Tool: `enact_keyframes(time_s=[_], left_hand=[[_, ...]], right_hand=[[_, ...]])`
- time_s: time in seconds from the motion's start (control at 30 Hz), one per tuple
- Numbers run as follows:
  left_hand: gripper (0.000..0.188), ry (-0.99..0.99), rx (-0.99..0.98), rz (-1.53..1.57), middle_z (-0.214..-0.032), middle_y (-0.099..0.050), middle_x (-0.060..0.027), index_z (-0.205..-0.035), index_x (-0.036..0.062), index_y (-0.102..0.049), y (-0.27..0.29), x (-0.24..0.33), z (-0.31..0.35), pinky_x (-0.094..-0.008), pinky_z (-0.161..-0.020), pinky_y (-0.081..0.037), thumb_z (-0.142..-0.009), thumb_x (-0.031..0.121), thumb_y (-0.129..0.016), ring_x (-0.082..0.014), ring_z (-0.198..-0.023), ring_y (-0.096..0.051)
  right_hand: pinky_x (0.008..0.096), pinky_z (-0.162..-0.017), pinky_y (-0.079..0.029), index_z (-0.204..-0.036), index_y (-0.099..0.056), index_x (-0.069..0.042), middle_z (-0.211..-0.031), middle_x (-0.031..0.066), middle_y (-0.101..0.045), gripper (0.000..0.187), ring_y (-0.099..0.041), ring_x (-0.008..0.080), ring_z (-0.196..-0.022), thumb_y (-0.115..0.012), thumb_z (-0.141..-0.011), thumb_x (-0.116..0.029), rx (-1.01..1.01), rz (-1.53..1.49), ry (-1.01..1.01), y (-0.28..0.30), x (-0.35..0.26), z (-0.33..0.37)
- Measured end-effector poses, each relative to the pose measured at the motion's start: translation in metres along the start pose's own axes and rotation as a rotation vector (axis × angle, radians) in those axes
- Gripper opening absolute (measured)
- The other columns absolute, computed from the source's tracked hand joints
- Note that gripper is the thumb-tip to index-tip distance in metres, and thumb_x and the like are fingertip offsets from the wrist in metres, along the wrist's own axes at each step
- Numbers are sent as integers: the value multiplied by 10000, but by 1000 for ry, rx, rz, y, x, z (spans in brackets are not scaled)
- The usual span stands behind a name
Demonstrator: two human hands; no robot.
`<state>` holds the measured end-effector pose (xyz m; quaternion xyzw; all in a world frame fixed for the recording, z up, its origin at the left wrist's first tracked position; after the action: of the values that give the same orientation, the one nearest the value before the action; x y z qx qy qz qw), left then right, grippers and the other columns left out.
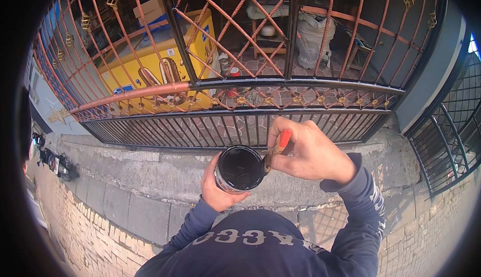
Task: The person paints a metal gate black using a paintbrush and a paint can. They repeatedly dip the brush into the can and apply paint to the gate's bars and decorative elements. The person moves along the gate to cover different sections and finishes by placing the can and brush on a table inside the shop.
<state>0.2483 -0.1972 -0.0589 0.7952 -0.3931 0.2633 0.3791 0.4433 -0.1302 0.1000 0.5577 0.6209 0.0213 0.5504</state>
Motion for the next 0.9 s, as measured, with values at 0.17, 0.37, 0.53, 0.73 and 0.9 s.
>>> enact_keyframes(time_s=[0.17, 0.37, 0.53, 0.73, 0.9], left_hand=[[1090, -12, 30, 17, -1304, -611, -235, -1436, -31, -468, 3, 6, -4, -467, -1033, -498, -527, 255, -997, -413, -1203, -620], [1116, 12, 47, -38, -1321, -618, -221, -1468, -30, -425, 6, 4, 2, -434, -1036, -507, -538, 208, -994, -358, -1202, -639], [1147, -40, 45, -107, -1343, -623, -209, -1496, -32, -388, 10, 11, 4, -410, -1055, -504, -550, 182, -1000, -316, -1219, -653], [1091, -8, 90, -51, -1316, -605, -237, -1442, -23, -473, 13, 10, 8, -484, -1046, -479, -525, 252, -996, -417, -1209, -607], [1098, 24, 83, -30, -1315, -604, -238, -1448, -26, -461, 12, 7, 11, -480, -1045, -480, -531, 256, -996, -418, -1207, -608]], right_hand=[[339, -675, -549, -915, -591, -35, -741, 95, -671, 272, -730, 261, -713, -820, -796, -122, 76, -17, 38, -8, -5, -4], [228, -594, -498, -888, -573, -32, -749, 10, -672, 306, -637, 58, -679, -860, -815, -112, 155, 3, -37, -19, 5, -1], [230, -594, -508, -894, -559, -27, -749, 17, -652, 283, -634, 60, -675, -832, -840, -75, 197, 38, -133, -13, 8, 6], [233, -599, -514, -891, -550, -26, -750, 14, -636, 257, -643, 71, -679, -806, -870, -47, 274, -106, -142, -8, 6, 7], [281, -586, -518, -899, -519, -34, -706, 61, -677, 282, -686, 122, -643, -793, -835, -60, 213, -101, -96, -20, -1, 8]])
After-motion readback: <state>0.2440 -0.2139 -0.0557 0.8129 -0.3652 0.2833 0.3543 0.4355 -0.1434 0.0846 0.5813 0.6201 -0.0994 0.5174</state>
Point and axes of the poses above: each hand's wrist, its own z-axis away from the middle knuckle, its own y-axis out of the back of the hand, x = y × z, the point moved 8 cm from there along -z, towards the middle knuckle
